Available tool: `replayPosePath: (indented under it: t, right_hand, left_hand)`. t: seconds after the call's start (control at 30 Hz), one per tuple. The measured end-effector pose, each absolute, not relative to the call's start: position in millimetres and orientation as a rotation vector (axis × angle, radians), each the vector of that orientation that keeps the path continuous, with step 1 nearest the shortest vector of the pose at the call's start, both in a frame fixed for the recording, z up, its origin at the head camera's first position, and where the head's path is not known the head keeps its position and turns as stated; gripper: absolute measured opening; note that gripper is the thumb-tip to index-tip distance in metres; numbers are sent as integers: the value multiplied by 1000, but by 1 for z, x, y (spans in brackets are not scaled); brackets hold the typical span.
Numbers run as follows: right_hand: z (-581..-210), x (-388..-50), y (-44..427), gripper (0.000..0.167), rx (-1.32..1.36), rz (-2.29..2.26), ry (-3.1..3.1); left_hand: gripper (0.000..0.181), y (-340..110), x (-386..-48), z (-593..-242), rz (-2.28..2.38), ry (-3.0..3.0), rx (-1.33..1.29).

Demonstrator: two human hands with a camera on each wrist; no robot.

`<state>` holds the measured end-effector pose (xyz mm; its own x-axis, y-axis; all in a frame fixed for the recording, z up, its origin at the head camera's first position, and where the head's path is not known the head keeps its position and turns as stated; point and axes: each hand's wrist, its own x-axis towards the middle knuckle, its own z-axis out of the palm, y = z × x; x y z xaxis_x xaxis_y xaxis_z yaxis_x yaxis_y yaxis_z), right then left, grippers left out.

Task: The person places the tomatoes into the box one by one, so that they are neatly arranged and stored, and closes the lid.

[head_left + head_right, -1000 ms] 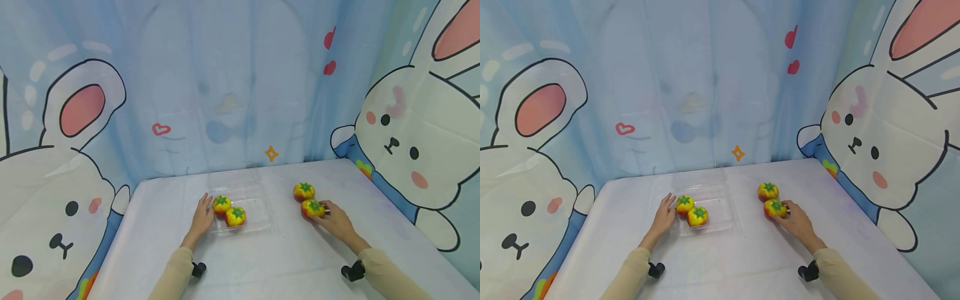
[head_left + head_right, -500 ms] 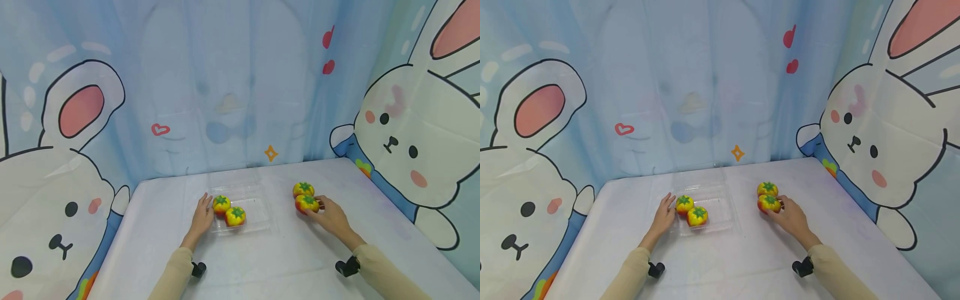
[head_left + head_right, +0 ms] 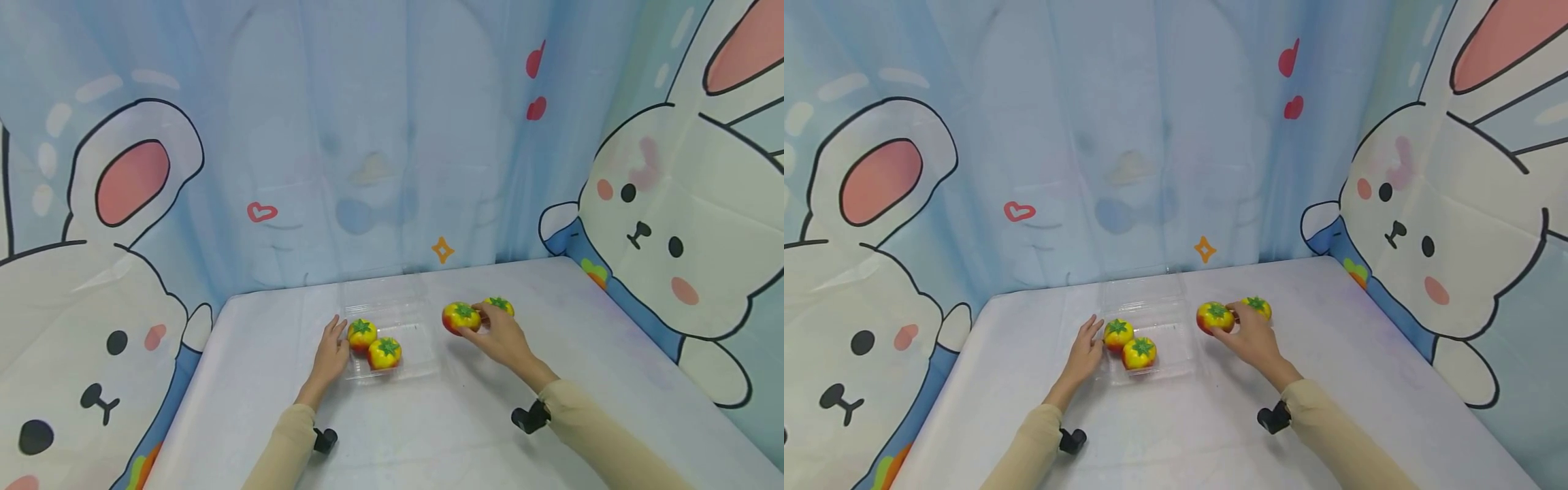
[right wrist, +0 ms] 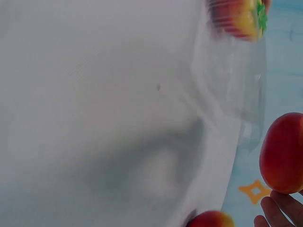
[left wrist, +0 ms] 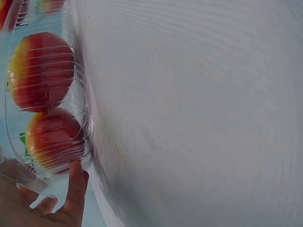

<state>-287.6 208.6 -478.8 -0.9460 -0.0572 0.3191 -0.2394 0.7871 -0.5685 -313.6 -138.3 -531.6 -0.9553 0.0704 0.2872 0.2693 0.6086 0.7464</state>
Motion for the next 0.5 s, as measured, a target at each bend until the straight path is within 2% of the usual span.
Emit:
replayPosePath:
  t: [0.5]
  right_hand:
    - [-477, -296, 155, 56, 325, 928, -2784]
  left_hand:
    - [48, -139, -312, -531, -1270, -2601, -273]
